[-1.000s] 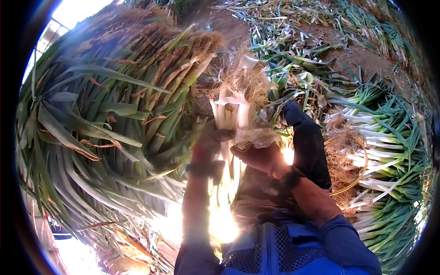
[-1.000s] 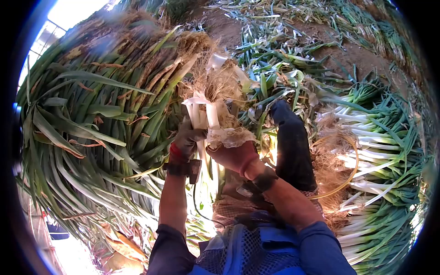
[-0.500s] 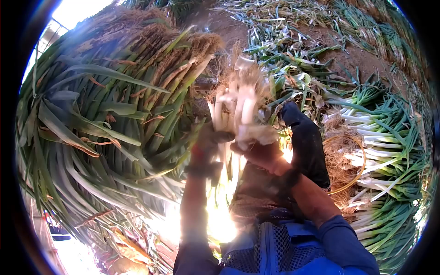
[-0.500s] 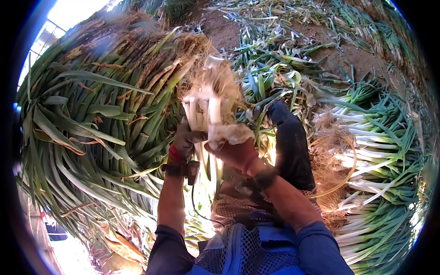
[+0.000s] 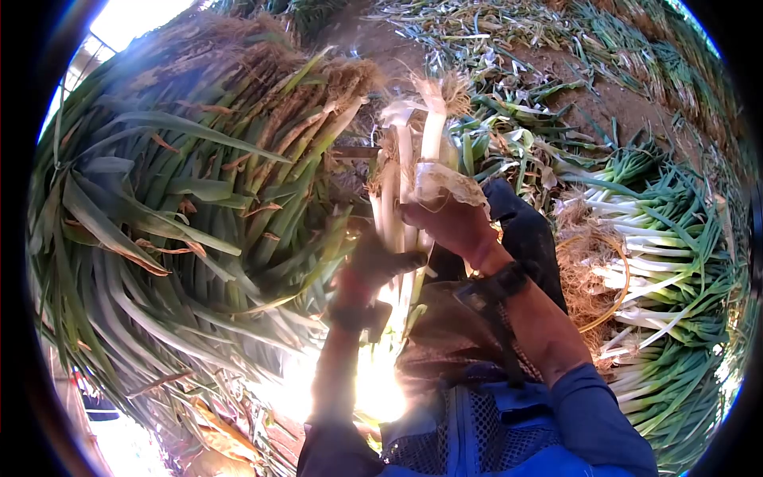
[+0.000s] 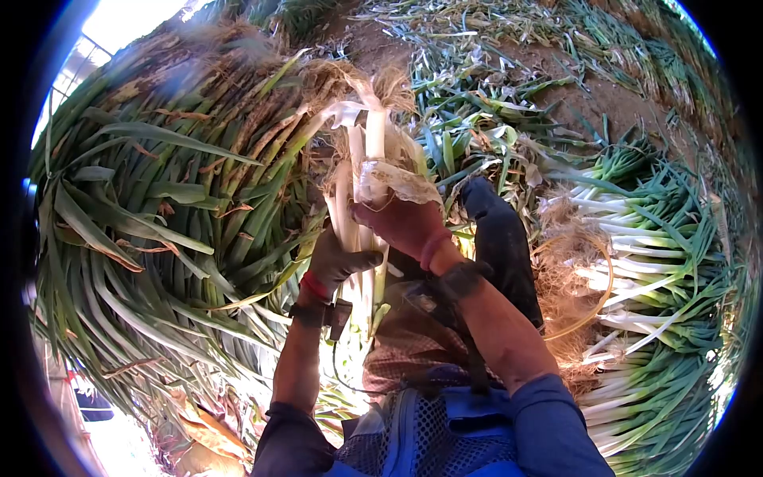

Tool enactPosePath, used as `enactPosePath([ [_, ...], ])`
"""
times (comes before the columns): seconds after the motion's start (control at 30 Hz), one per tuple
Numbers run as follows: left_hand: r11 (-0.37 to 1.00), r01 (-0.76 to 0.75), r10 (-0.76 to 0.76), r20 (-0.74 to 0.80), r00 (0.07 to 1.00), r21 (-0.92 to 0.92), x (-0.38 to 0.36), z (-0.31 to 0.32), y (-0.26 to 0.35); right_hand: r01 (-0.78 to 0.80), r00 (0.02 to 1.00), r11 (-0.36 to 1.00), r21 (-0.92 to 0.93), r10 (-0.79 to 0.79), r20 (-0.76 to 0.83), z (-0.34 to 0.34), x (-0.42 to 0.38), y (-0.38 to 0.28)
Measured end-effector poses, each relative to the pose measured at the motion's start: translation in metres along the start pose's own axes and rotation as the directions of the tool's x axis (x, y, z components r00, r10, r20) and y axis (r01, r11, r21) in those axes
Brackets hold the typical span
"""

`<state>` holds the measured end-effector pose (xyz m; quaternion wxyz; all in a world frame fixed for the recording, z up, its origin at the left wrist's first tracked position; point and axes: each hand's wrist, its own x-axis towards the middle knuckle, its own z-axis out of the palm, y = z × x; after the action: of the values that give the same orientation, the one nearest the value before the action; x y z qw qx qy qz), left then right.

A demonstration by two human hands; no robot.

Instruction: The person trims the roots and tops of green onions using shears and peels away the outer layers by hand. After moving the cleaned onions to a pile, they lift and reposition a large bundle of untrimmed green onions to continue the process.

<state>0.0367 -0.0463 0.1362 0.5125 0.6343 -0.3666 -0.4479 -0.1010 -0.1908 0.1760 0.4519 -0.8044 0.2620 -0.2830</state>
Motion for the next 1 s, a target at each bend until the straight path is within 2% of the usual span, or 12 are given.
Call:
enactPosePath([
  [0.13,0.988,0.103,-0.086,-0.138,0.987,0.119,0.001,-0.027,-0.033,-0.139,0.957,0.984,0.111,0.105,0.271,-0.009,-0.004,0.020],
  [0.2,0.979,0.113,-0.095,-0.112,0.989,0.168,-0.004,-0.034,-0.030,0.420,0.889,0.839,-0.346,-0.305,0.341,0.009,-0.011,0.064],
  [0.33,0.994,0.052,-0.046,-0.060,0.997,0.095,-0.013,-0.033,-0.010,0.212,0.796,0.954,-0.212,-0.042,0.604,0.016,-0.023,0.041],
  [0.47,0.999,0.021,-0.016,-0.117,0.993,0.042,-0.016,-0.024,-0.006,-0.229,0.872,0.819,0.526,-0.067,0.485,0.027,-0.034,0.015],
  [0.67,0.974,-0.100,0.115,-0.065,0.991,0.205,-0.040,0.005,0.008,-0.412,0.702,0.866,0.284,0.103,0.704,0.018,-0.023,-0.007],
  [0.73,0.896,0.021,0.049,-0.146,0.988,0.444,-0.041,0.013,0.003,-0.236,0.759,0.953,0.188,0.060,0.649,0.011,-0.025,-0.020],
  [0.8,0.395,0.069,0.100,-0.118,0.988,0.916,-0.027,0.001,-0.052,-0.214,0.727,0.963,0.161,0.047,0.685,0.017,-0.019,-0.015],
  [0.83,0.803,-0.065,0.249,-0.235,0.940,0.592,-0.020,-0.005,-0.093,-0.200,0.686,0.980,0.014,0.130,0.716,0.008,-0.017,-0.030],
  [0.87,0.804,-0.063,0.247,-0.236,0.940,0.591,-0.014,-0.011,-0.110,-0.175,0.645,0.976,-0.133,0.216,0.734,0.003,-0.017,-0.038],
  [0.93,0.980,-0.171,0.197,-0.334,0.922,0.105,0.000,-0.024,-0.120,0.007,0.747,0.979,-0.202,0.129,0.652,0.002,-0.031,-0.030],
  [0.97,0.741,0.383,-0.184,-0.381,0.906,0.552,-0.015,0.009,0.008,0.178,0.822,0.941,-0.286,0.018,0.569,0.000,-0.036,-0.026],
  [1.0,0.740,0.383,-0.184,-0.380,0.906,0.553,-0.016,0.008,0.004,0.177,0.822,0.942,-0.286,0.018,0.569,-0.009,-0.036,-0.031],
])
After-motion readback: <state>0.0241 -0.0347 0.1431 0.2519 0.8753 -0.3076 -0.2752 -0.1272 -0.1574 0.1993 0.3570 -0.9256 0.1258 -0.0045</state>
